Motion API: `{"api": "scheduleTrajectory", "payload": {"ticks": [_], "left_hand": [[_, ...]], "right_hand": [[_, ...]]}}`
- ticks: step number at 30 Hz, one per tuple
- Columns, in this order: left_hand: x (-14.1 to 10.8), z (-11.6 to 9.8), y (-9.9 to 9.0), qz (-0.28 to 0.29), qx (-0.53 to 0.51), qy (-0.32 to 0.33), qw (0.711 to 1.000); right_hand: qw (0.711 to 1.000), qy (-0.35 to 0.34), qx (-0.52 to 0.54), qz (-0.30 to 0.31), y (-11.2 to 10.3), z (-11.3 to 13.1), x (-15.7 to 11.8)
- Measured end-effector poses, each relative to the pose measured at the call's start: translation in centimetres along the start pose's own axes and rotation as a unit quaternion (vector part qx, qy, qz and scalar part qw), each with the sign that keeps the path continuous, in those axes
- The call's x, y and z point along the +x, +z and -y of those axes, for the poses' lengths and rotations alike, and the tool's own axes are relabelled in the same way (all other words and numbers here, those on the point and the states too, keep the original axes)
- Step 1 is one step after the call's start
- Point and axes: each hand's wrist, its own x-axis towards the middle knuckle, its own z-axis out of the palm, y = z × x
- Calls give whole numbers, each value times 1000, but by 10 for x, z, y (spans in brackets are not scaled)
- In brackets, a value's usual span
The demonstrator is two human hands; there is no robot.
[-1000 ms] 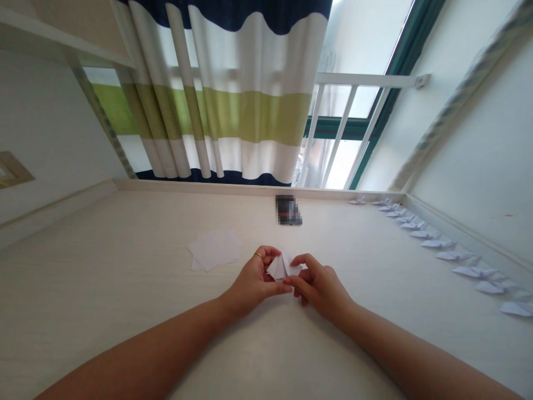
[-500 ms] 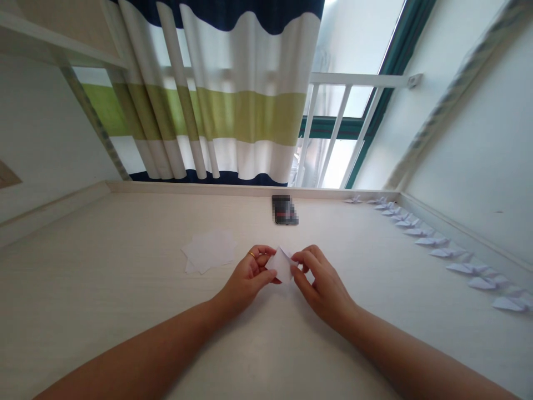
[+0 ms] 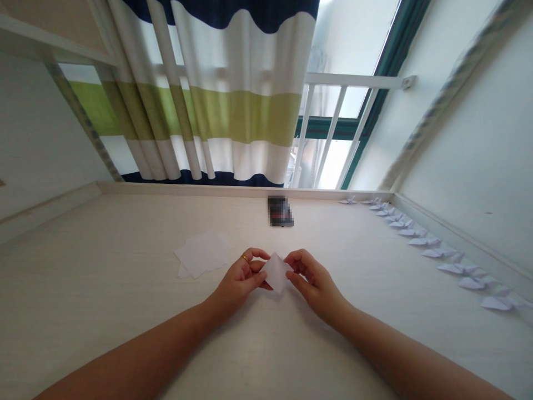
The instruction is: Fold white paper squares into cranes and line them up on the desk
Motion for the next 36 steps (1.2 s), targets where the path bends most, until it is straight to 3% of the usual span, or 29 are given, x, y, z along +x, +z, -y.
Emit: {"api": "scheduleTrajectory", "payload": {"ticks": [6,21,36], "left_hand": [[1,1,-1,1,12,-2,1000],[3,11,-6,16,33,-1,999],[0,8,-8,35,92,3,995]], "right_hand": [[998,22,50,12,0,4,0],[997,21,32,74,-2,-3,2],[994,43,58,85,-3,1,1]]}}
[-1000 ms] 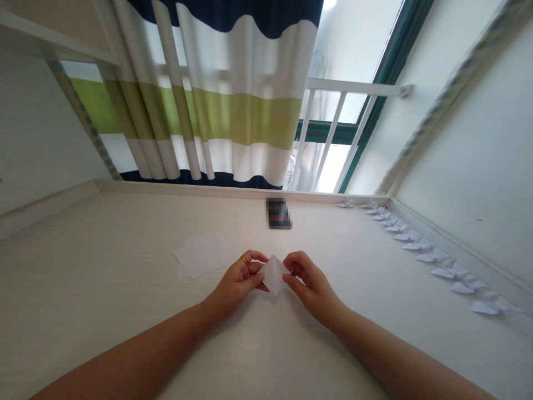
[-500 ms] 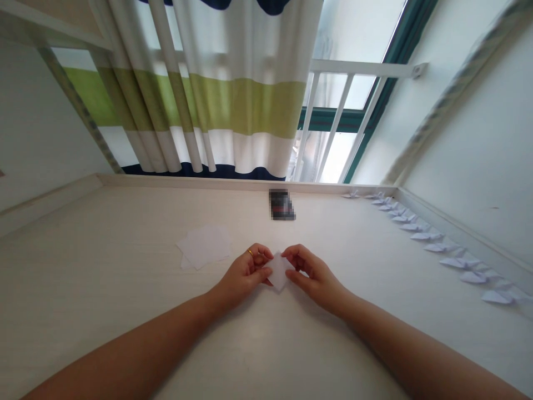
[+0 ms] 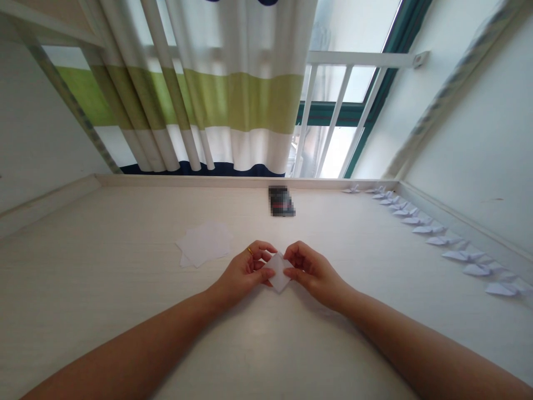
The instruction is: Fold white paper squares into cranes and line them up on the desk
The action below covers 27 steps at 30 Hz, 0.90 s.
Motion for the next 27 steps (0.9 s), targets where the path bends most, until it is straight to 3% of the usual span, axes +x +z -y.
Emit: {"api": "scheduleTrajectory", "payload": {"ticks": [12,16,27], "left_hand": [[-1,0,-1,-15,63,-2,998],[-2,-5,0,-15,119,-2,993],[-4,-5,-3,-27,292,75,953]], "right_hand": [[1000,16,-4,0,3,1,0],[999,12,-52,-3,4,2,-1],[985,-49,-164,-3,6,9,-4]]}}
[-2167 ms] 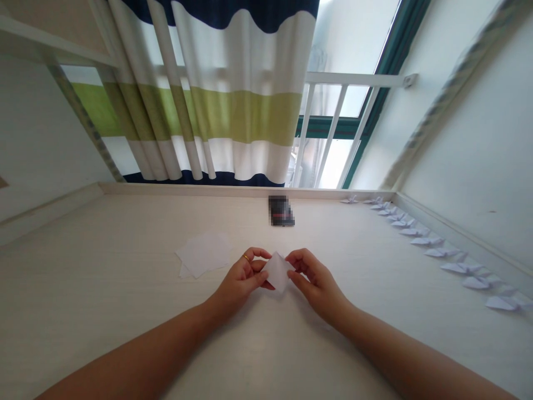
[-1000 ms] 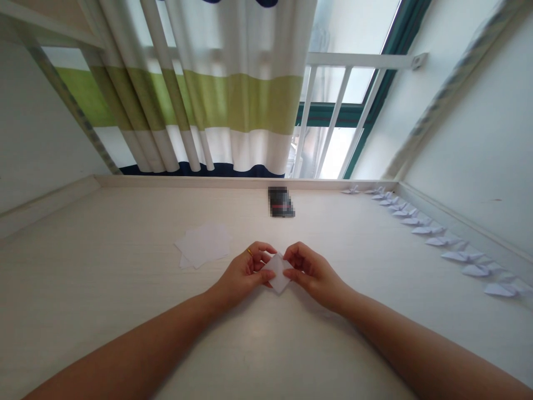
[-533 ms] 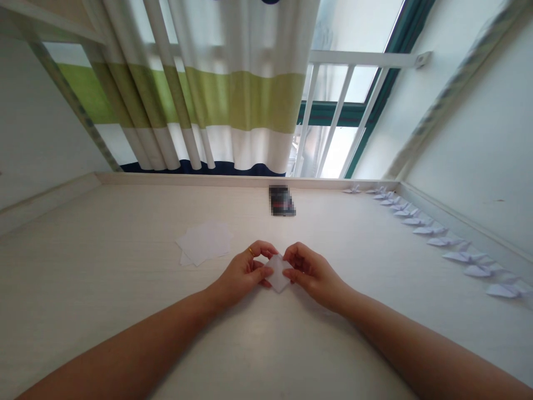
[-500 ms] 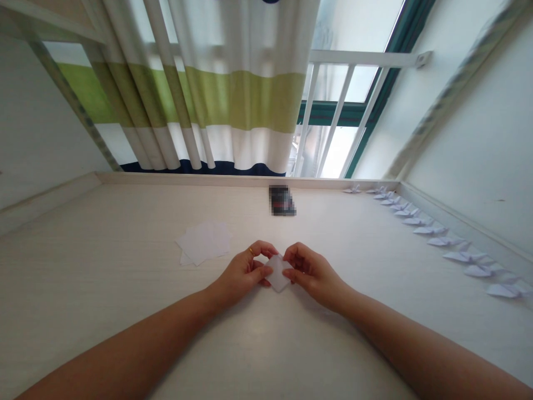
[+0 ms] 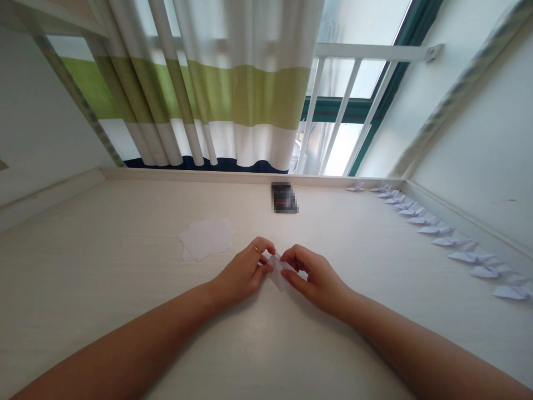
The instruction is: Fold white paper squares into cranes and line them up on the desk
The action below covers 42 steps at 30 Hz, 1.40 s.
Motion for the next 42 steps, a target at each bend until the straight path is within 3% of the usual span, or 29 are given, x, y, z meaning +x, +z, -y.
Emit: {"api": "scheduleTrajectory", "payload": {"ticks": [11,19,27,35,42], "left_hand": [[-2,-1,-3,35,21,40,998],[-2,-5,-5,51,9,60,997],[0,-7,-6,62,-37,-31,997],[1,-7,-6,40,-23,-10,999],[3,0,-1,32,-90,-70,993]], "right_hand": [[995,-84,-44,13,1,2,-4],[992,-108,-58,22,1,4,-6],[991,-108,-70,24,0,2,-5],[992,-92,-87,13,1,0,-5],[990,-86,-106,24,-1,1,-3]]}}
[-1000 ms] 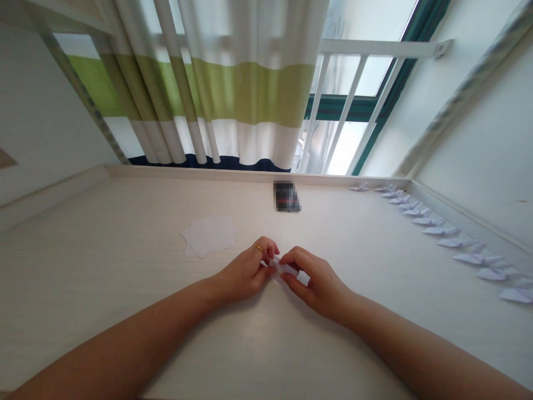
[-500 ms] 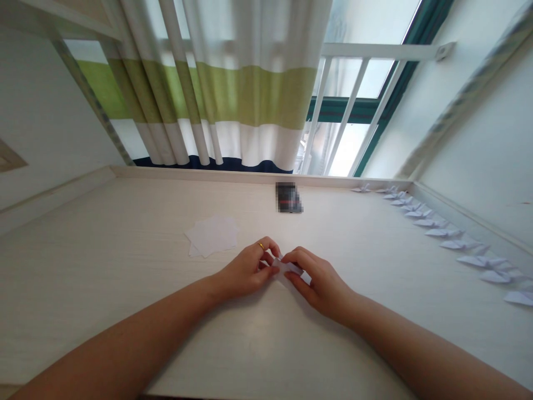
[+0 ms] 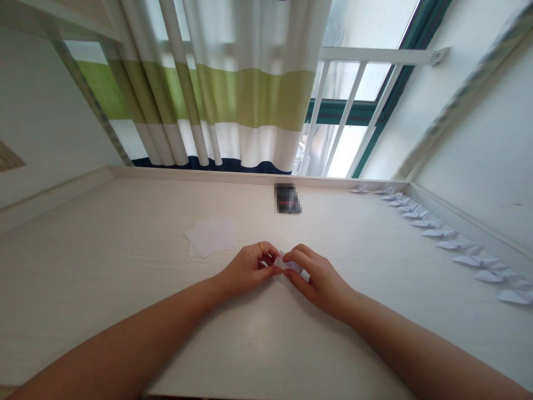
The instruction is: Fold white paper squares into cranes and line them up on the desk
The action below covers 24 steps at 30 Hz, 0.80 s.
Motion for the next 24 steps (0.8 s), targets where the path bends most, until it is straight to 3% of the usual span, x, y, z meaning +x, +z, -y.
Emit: {"api": "scheduleTrajectory", "payload": {"ticks": [7,14,19,24], "left_hand": [[3,1,-1,-19,-105,-51,993],[0,-9,-5,-1,-234,-46,971],[-1,-13,-1,3,-329,-105,938],[-1,-14,0,26,-356,-96,929]], "right_hand": [[999,24,43,-21,-3,0,2],[993,50,103,12,-2,-3,4],[990,69,120,-2,-2,-3,6],[985,84,140,-50,-4,-3,7]]}}
